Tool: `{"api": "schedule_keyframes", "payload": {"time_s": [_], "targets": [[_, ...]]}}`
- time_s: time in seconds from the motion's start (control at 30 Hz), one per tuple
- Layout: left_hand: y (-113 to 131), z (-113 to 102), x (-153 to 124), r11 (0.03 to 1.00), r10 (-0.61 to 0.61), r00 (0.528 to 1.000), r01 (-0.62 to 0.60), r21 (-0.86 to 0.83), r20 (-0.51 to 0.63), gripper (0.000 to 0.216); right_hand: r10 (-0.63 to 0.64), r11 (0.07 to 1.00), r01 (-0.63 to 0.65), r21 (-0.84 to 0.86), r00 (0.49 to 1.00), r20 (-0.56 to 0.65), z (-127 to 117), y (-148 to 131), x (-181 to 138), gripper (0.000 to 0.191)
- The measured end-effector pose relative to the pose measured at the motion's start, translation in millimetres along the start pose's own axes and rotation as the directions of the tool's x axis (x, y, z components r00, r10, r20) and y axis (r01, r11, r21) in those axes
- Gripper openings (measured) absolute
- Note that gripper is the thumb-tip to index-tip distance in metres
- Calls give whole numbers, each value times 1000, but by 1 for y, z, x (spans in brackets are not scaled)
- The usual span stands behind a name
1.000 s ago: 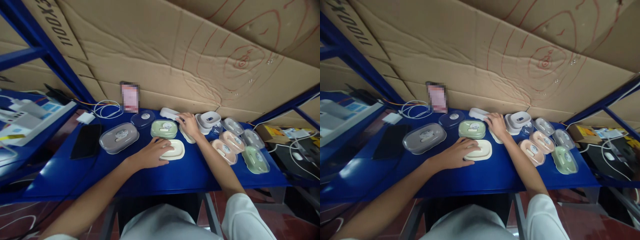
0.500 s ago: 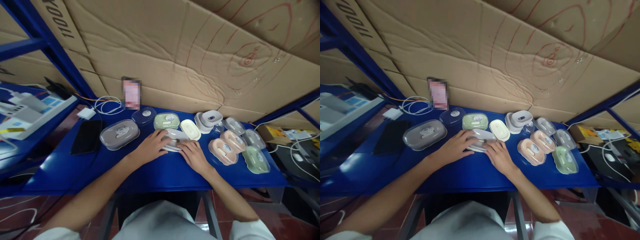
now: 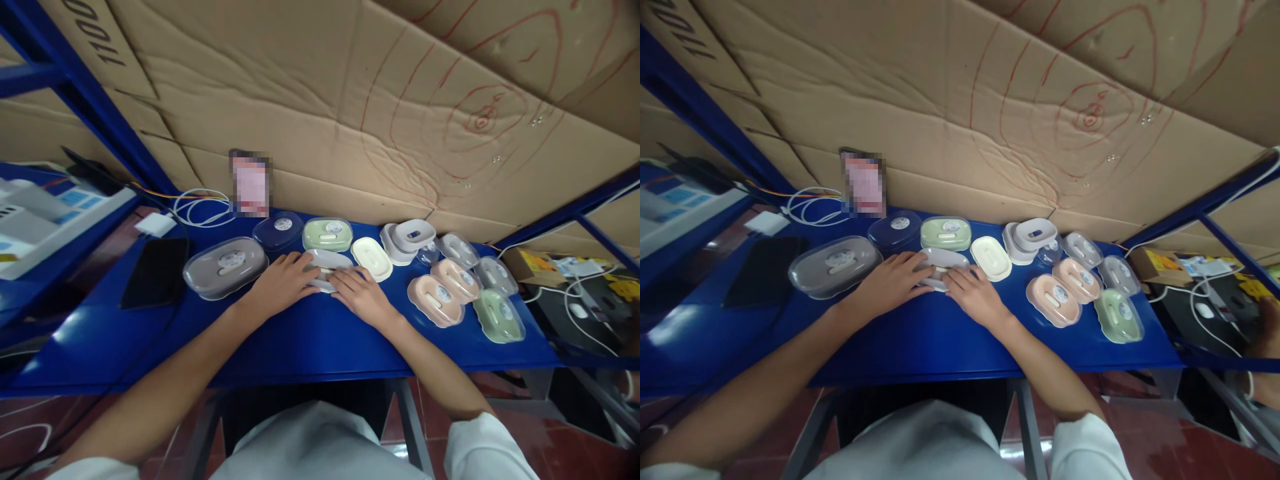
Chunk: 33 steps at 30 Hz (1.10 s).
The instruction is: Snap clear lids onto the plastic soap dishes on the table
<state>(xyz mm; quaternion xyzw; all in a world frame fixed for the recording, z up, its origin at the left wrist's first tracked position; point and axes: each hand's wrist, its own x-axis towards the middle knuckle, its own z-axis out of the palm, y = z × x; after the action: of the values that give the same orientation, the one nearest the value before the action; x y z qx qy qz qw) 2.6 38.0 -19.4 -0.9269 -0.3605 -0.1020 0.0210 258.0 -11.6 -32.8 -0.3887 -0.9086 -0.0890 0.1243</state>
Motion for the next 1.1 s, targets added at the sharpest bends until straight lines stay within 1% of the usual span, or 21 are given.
{"api": "schedule_keyframes", "payload": {"time_s": [0.17,0.27,0.37,0.43,0.5,0.53,0.6,0.63,0.7,0.77,0.87,0.93,1.0,1.1], "targets": [[8,-5,-2,997,22,999,-24,73,33,33,36,997,-35,65,999,-4,-5,-3,1,33],[17,-5,-5,992,28,998,-34,123,51,37,26,999,-26,39,1000,0,-7,-7,1,30],[22,-2,-6,988,33,999,-36,152,21,37,27,999,-27,-35,1000,9,-7,-10,1,26],[19,-5,-4,993,42,999,-39,115,-19,34,24,999,-24,-37,1000,0,-7,-8,2,22],[10,-14,1,998,-21,996,26,63,-89,38,23,1000,-23,14,999,-27,-8,-3,2,23],[5,-19,4,992,-99,986,108,61,-131,40,27,999,-25,43,999,-40,-9,-1,2,24],[-6,-29,12,944,-288,938,312,107,-192,41,46,996,-42,82,998,-53,-11,4,1,27],[-10,-32,16,905,-371,908,401,144,-195,42,54,995,-49,90,997,-49,-12,6,0,28],[-14,-33,23,834,-486,862,507,217,-146,50,63,994,-59,93,997,-33,-13,7,-2,27],[-13,-29,29,804,-540,840,534,261,-54,56,67,994,-65,92,998,-17,-14,7,-4,27],[-5,-21,34,820,-538,842,511,259,44,48,69,993,-68,94,998,-2,-16,6,-6,27],[2,-18,36,835,-524,849,498,233,62,42,68,992,-69,108,998,16,-18,7,-7,29],[6,-16,38,839,-528,847,510,190,63,43,68,988,-73,137,997,41,-20,9,-9,33],[6,-13,41,840,-541,838,532,108,73,42,76,978,-89,190,994,75,-23,12,-10,33]]}}
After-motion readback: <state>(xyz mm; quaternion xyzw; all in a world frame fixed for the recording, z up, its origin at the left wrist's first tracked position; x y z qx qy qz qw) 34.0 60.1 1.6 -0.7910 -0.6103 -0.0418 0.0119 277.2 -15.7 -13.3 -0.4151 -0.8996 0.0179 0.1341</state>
